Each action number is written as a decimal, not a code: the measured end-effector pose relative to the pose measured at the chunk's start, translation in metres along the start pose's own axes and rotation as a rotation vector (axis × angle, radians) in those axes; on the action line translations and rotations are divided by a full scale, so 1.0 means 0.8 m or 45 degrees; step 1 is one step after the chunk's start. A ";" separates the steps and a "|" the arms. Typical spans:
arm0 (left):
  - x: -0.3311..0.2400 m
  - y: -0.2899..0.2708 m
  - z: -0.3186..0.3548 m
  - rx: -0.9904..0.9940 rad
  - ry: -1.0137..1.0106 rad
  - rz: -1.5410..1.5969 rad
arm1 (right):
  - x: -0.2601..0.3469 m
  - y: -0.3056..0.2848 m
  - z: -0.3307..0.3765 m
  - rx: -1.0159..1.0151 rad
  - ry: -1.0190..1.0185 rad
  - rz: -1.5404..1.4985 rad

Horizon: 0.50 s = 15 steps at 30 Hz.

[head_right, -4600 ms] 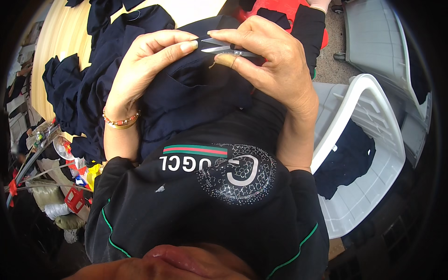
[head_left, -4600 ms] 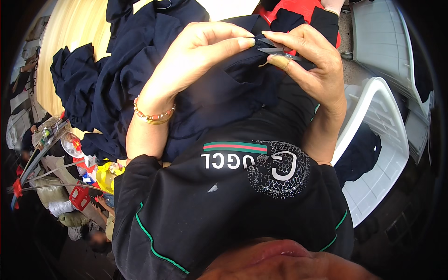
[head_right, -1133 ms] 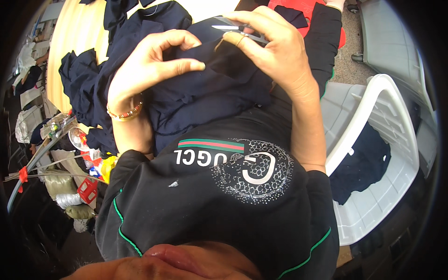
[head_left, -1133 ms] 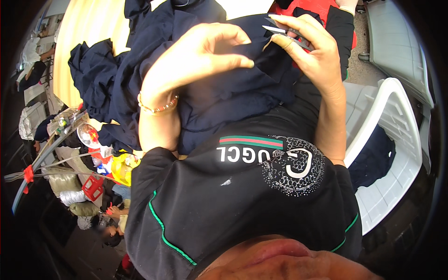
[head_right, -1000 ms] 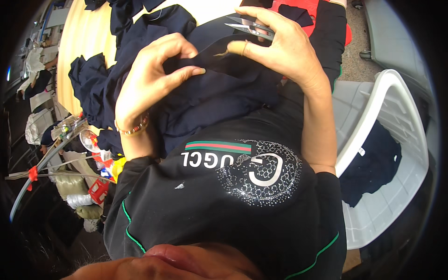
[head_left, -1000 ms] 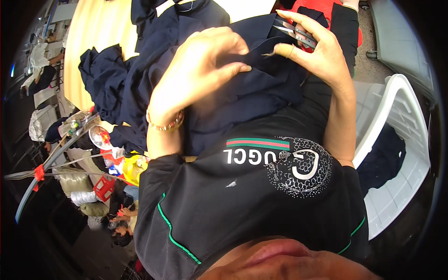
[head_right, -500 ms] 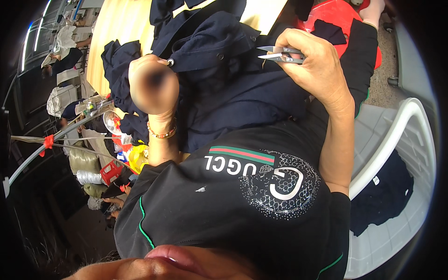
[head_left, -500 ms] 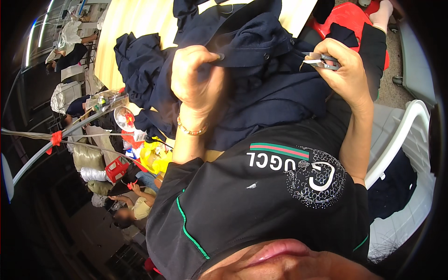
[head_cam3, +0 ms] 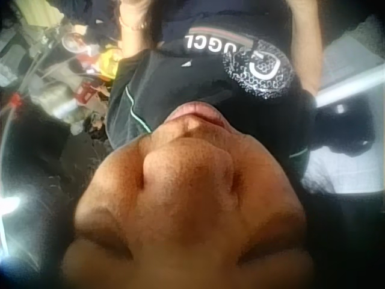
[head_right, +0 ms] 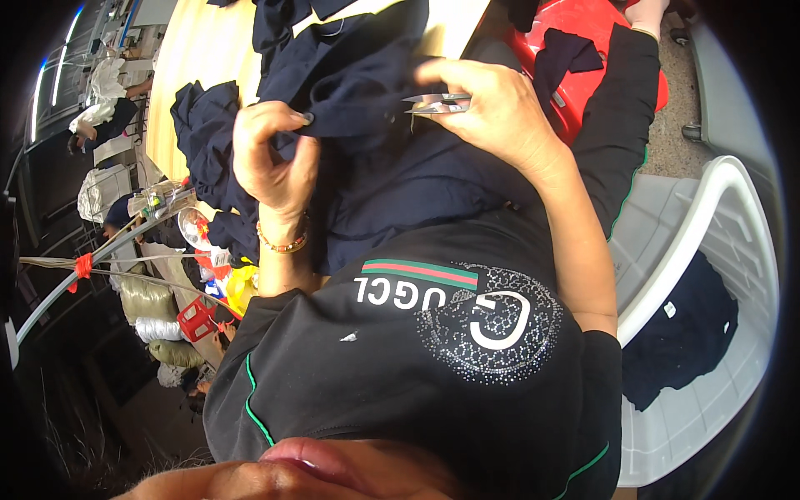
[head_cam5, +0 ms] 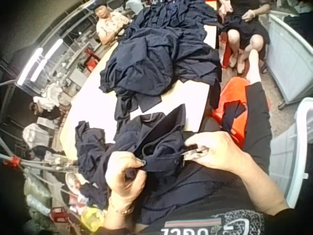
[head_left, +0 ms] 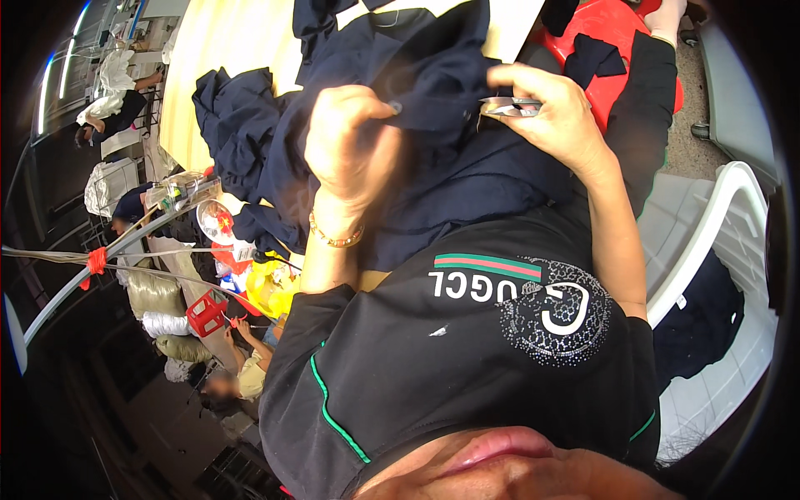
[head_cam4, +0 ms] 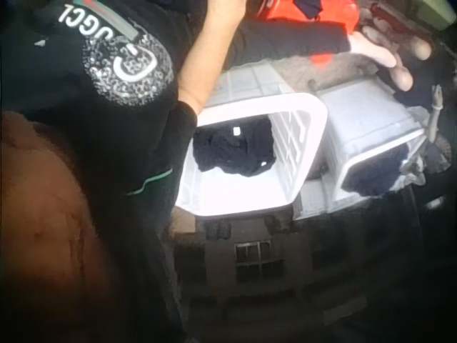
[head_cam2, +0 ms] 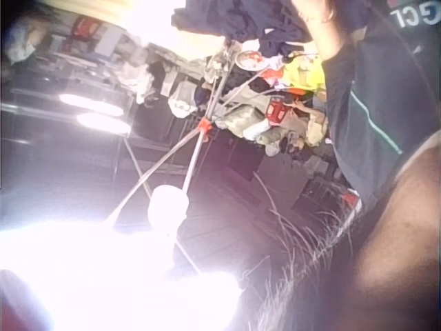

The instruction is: The person is trimming loose threads from finished navy blue t-shirts using small hand-held scissors and then placing them in a large bin.

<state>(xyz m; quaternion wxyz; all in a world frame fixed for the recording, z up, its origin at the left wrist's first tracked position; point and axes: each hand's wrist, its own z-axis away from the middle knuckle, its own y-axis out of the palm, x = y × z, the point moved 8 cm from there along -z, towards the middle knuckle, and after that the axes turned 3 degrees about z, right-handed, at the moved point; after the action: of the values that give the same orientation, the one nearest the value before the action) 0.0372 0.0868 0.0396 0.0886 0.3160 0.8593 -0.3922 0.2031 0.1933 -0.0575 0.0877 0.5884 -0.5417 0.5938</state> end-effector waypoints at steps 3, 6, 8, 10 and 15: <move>0.005 0.016 -0.003 0.277 0.009 -0.092 | 0.001 -0.005 -0.001 0.087 -0.006 -0.231; 0.038 0.019 0.003 0.460 -0.281 -0.173 | 0.014 -0.026 0.002 0.253 0.084 -0.680; 0.044 0.022 -0.002 0.517 -0.174 -0.196 | 0.008 -0.052 0.009 0.118 0.114 -1.224; 0.055 0.031 0.008 0.629 -0.287 -0.201 | -0.001 -0.071 0.009 0.009 0.095 -1.456; 0.056 0.050 -0.010 0.672 -0.381 -0.006 | -0.005 -0.072 0.006 -0.070 0.120 -1.695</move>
<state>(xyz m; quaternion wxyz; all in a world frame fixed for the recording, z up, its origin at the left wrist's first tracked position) 0.0274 0.1334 0.0021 0.1280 0.2648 0.7060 -0.6442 0.2496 0.2149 -0.0313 0.4740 0.7683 -0.0735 0.4239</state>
